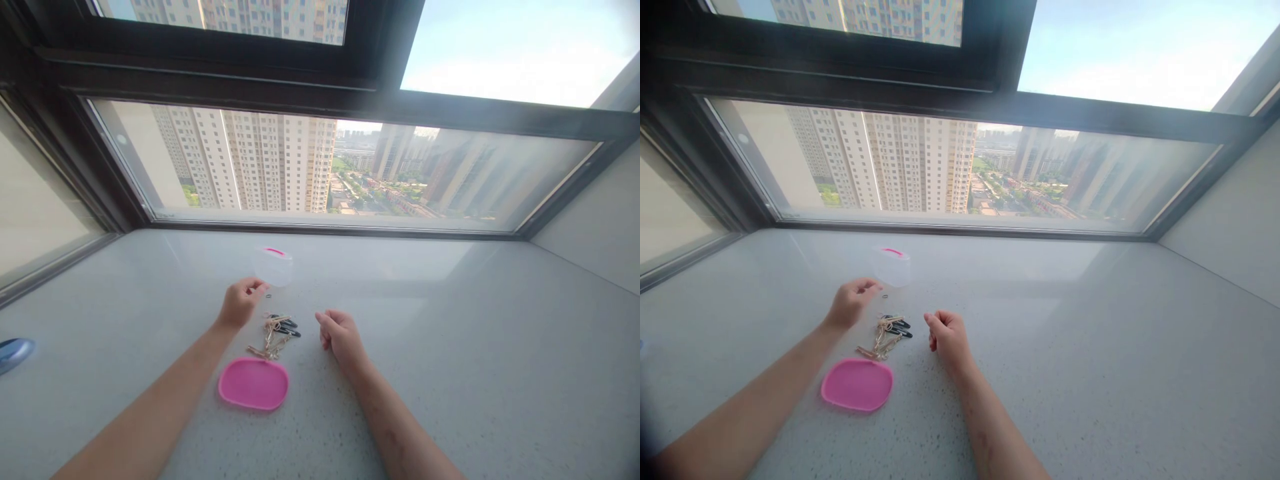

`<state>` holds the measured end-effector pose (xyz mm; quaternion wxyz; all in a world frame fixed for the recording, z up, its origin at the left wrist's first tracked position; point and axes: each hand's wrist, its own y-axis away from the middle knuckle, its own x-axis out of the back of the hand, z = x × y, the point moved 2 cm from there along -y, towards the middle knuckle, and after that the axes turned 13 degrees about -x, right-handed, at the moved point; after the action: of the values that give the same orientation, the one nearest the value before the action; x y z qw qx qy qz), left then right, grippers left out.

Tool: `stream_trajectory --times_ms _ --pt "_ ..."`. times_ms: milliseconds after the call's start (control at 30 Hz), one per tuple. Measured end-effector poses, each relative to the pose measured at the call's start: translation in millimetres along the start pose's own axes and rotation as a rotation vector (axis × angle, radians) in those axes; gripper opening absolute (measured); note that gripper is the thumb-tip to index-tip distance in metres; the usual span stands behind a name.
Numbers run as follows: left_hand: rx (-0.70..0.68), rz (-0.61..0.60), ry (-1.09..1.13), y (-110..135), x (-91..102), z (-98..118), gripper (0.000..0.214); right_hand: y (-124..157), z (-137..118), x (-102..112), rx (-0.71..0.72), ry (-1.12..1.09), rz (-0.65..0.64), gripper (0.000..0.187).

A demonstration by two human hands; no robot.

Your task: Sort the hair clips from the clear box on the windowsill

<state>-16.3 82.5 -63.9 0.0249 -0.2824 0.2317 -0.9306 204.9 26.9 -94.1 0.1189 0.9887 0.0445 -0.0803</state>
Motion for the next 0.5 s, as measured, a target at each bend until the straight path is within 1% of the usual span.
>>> stream_trajectory --times_ms 67,100,167,200,233,300,367,433,500 --pt "0.063 0.155 -0.023 -14.3 10.2 -16.8 0.034 0.3 -0.2 0.0 0.000 -0.004 -0.001 0.037" --pt "0.081 0.202 -0.018 -22.0 13.1 -23.8 0.040 0.6 -0.4 0.0 0.000 -0.004 0.000 0.037" --pt "0.102 0.230 0.030 -37.6 13.7 -33.1 0.059 1.1 -1.0 -0.3 -0.001 -0.004 0.003 0.037" --pt "0.110 0.220 0.072 -45.1 11.8 -35.1 0.064 1.2 -1.1 -0.6 -0.003 -0.002 0.004 0.037" --pt "0.115 0.201 0.120 -51.9 8.9 -35.5 0.064 1.2 -1.0 -0.9 -0.004 -0.001 0.005 0.037" --pt "0.100 0.130 0.223 -62.9 0.9 -31.9 0.057 0.8 -0.3 -1.3 -0.002 -0.008 0.006 0.037" --pt "0.068 0.055 0.308 -68.7 -7.9 -25.5 0.049 -0.1 1.0 0.0 0.007 -0.032 0.022 0.037" --pt "0.056 0.014 0.352 -68.5 -17.0 -19.9 0.045 -0.6 1.3 4.9 0.058 -0.054 0.112 0.039" --pt "0.058 -0.018 0.367 -62.7 -27.4 -15.4 0.043 -0.2 -0.5 13.7 0.152 -0.067 0.291 0.040"
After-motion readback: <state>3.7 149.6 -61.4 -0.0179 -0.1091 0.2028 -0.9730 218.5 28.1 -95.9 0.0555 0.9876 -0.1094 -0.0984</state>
